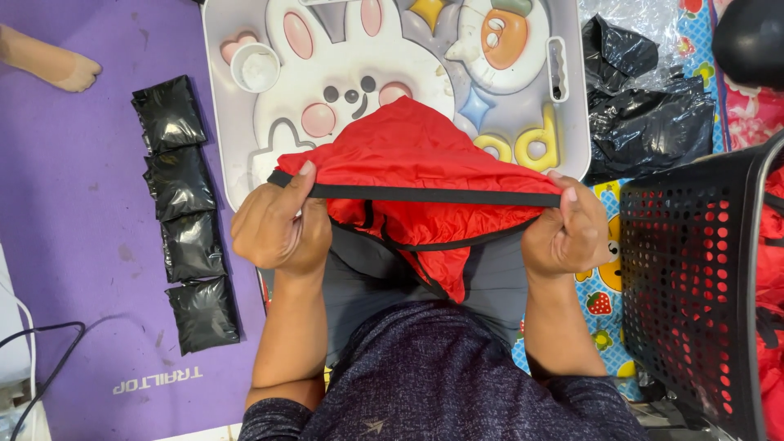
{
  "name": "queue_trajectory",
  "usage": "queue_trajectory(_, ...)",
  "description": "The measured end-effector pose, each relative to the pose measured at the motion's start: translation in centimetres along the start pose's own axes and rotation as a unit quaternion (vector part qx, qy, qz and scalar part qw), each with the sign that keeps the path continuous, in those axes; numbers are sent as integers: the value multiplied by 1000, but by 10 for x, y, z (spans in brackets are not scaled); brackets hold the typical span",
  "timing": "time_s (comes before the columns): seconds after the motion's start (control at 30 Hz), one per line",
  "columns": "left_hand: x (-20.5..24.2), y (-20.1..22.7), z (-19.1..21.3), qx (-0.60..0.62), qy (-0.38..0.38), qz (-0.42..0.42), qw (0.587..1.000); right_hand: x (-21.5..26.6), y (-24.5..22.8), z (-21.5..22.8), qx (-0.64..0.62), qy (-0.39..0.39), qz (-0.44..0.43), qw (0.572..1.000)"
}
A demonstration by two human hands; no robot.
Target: Cleaning and trimming the elastic edge of a red fabric cover using a scraper and scissors.
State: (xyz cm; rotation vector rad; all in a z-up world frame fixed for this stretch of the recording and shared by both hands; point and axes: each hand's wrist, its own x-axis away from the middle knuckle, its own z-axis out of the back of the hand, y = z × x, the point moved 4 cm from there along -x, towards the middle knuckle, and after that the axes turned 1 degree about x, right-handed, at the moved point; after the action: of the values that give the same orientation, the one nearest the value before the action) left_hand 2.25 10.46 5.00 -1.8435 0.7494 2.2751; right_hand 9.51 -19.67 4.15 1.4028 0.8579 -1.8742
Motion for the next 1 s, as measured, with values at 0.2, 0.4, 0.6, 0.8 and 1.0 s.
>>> queue_trajectory(0.2, 2, 42, -24, 183, -12, 236, 954, 7, -18, -5, 2, 18, 9, 1000)
queue_trajectory(0.4, 32, 53, -47, 525, 16, 551, 649, 16, -22, -12, -24, -18, -3, 1000)
queue_trajectory(0.6, 25, 65, -49, 424, -48, 552, 716, 23, -31, -24, -66, -24, -16, 997)
queue_trajectory(0.8, 49, 42, -51, 404, 38, 596, 693, 22, -28, -44, -75, -111, -89, 987)
queue_trajectory(1.0, 58, 30, -59, 396, 59, 657, 639, 20, -38, -56, 1, -141, -56, 988)
